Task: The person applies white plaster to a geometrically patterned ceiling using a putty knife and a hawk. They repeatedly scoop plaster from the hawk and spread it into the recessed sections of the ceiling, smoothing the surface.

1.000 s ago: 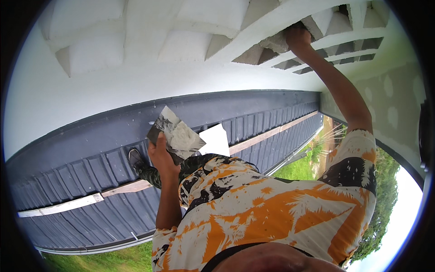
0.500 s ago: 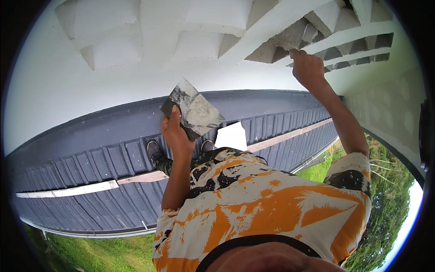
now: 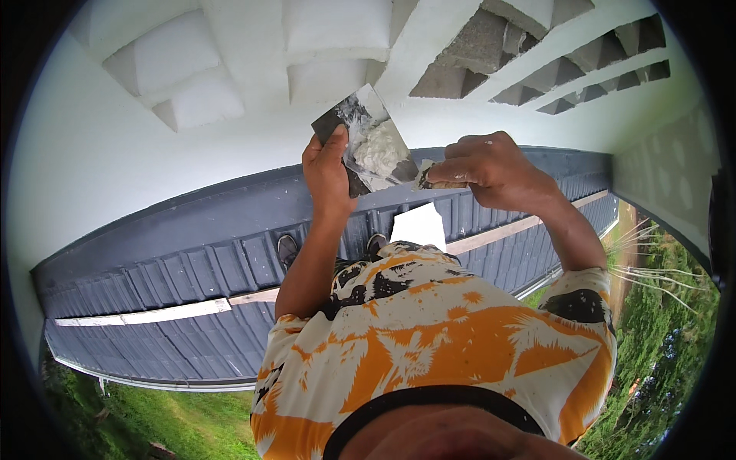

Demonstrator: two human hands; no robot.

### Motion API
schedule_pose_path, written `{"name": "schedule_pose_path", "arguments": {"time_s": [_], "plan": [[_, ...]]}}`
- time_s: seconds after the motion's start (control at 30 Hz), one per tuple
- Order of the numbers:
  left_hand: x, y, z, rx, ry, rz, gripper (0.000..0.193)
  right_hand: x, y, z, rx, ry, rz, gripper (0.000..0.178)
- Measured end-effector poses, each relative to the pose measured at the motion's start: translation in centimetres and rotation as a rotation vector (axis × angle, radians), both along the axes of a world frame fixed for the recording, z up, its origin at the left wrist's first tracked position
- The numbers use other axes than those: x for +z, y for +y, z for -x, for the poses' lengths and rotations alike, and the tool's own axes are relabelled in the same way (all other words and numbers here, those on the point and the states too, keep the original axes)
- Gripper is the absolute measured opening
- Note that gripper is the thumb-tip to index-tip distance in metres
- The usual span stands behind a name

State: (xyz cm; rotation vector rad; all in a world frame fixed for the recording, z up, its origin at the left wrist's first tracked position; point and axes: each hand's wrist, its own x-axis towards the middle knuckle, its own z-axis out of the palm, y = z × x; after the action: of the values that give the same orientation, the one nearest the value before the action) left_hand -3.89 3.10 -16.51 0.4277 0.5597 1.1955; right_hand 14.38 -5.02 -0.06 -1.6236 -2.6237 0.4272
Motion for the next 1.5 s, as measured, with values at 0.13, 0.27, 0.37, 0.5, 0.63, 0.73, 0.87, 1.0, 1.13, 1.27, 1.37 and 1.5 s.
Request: {"name": "schedule_pose_path", "arguments": {"time_s": [0.13,0.27,0.37,0.5,0.63,0.73,0.87,1.0,1.13,1.27,1.37,1.5], "plan": [[0.8,0.1,-0.2,-0.074,0.070,-0.061,0.024,0.8,0.3,-1.8,0.018,0.114,-0.132,0.043],[0.8,0.5,-0.5,-0.125,0.093,-0.118,0.025,0.4,0.3,-1.6,0.064,-0.019,-0.035,0.041],[1.8,0.7,1.3,0.039,-0.050,-0.031,0.025,0.3,-0.3,-4.2,0.035,-0.030,-0.082,0.039],[1.4,0.1,2.7,0.078,0.035,0.012,0.030,-3.0,0.6,-10.7,-0.324,-0.339,-0.613,0.028],[-0.5,-1.1,1.5,0.021,0.074,0.037,0.029,-4.9,5.3,-17.6,-0.365,-0.858,-0.789,0.039],[-1.2,-2.0,1.1,-0.022,0.111,0.070,0.031,-7.8,8.3,-21.5,-0.397,-1.004,-0.681,0.038],[-2.1,-3.9,3.0,0.058,0.124,0.113,0.026,-10.3,5.5,-20.7,-0.321,-1.041,-0.664,0.031],[-3.0,-4.2,4.1,0.107,0.212,0.169,0.026,-7.8,8.0,-16.9,-0.415,-1.053,-0.667,0.018],[-2.3,-4.2,3.7,0.085,0.240,0.151,0.025,-8.7,9.8,-17.8,-0.423,-0.944,-0.476,0.007],[-3.0,-4.7,3.8,0.110,0.266,0.165,0.024,-9.6,8.6,-16.3,-0.469,-0.907,-0.414,0.008],[-3.3,-4.5,3.9,0.109,0.304,0.160,0.024,-7.6,10.5,-15.6,-0.470,-0.974,-0.604,0.008],[-2.5,-4.4,3.7,0.071,0.339,0.157,0.029,-7.9,10.8,-17.3,-0.465,-0.982,-0.492,0.009]]}}
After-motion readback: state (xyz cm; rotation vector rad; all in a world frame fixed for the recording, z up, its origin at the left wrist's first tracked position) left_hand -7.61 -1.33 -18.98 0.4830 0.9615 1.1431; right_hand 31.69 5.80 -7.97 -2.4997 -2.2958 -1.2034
